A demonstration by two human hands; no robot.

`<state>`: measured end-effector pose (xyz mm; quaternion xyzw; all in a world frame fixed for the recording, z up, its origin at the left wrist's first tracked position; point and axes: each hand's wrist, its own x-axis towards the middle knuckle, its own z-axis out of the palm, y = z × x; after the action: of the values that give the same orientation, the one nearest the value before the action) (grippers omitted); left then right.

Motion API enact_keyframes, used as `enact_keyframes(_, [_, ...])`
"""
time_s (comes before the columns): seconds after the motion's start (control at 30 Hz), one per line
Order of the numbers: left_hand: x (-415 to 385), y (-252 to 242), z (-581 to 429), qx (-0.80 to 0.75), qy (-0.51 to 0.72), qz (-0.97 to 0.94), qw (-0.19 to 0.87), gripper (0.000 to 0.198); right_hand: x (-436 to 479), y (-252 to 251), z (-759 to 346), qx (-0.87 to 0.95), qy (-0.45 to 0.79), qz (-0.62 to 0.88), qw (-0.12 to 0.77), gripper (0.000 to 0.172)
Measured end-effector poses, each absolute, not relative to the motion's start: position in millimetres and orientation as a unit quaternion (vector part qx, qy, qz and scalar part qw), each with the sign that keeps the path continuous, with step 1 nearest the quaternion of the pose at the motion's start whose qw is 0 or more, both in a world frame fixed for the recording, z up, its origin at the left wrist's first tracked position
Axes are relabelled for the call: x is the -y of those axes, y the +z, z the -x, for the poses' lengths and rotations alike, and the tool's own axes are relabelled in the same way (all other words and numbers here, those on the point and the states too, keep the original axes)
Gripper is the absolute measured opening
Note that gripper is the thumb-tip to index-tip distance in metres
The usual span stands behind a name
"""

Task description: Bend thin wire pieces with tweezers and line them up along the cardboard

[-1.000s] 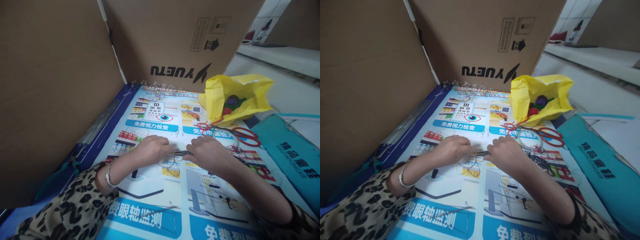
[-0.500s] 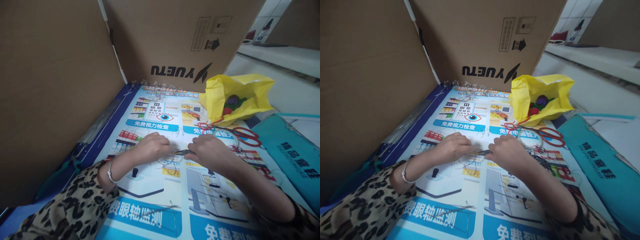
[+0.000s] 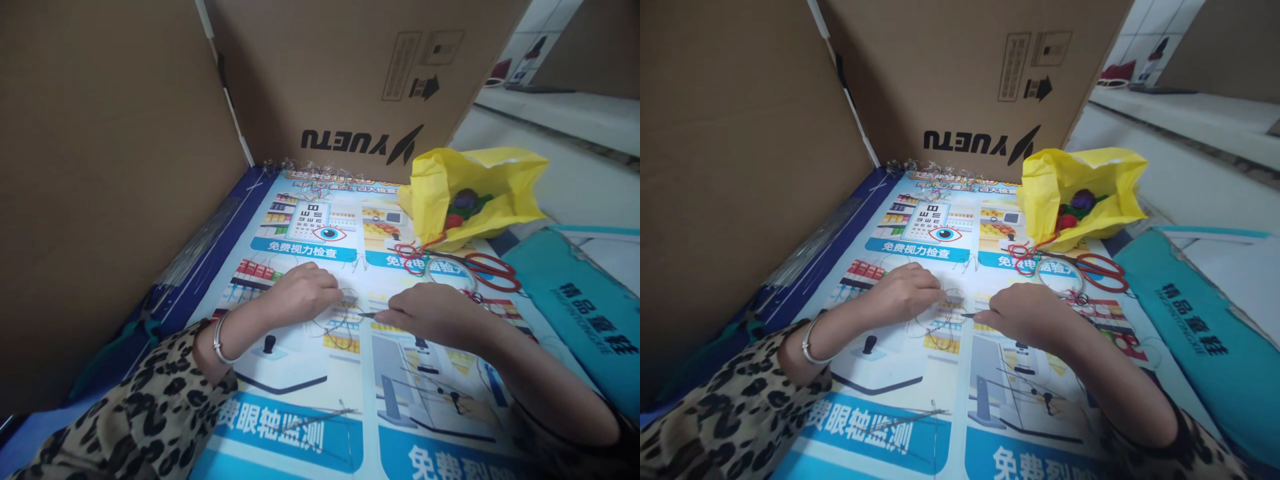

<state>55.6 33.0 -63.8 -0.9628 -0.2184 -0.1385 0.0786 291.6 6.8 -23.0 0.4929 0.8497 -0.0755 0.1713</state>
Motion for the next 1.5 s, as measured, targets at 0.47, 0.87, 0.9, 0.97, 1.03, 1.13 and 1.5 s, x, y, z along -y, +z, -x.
enact_keyframes(0.47, [-33,-63,-54,0.214,-0.124,0.966,0.067,0.021,-10,-25,-288,-0.854,-0.052,-0.493,0.161,0.05])
enact_keyframes(0.87, [-33,-59,-52,0.209,-0.112,0.968,0.075,0.02,-11,-22,-291,-0.853,-0.05,-0.494,0.163,0.048])
enact_keyframes(0.9, [-33,-59,-52,0.21,-0.112,0.968,0.078,0.02,-11,-22,-292,-0.85,-0.054,-0.497,0.167,0.049])
enact_keyframes(0.97, [-33,-59,-52,0.21,-0.111,0.968,0.083,0.02,-11,-21,-293,-0.844,-0.071,-0.502,0.175,0.05])
enact_keyframes(1.03, [-33,-59,-52,0.209,-0.108,0.968,0.088,0.019,-11,-21,-295,-0.839,-0.091,-0.503,0.184,0.053])
enact_keyframes(1.13, [-33,-59,-52,0.208,-0.105,0.968,0.092,0.017,-12,-22,-297,-0.837,-0.109,-0.501,0.195,0.057])
enact_keyframes(1.5, [-34,-62,-52,0.201,-0.112,0.969,0.09,0.016,-17,-21,-299,-0.83,-0.163,-0.493,0.204,0.062])
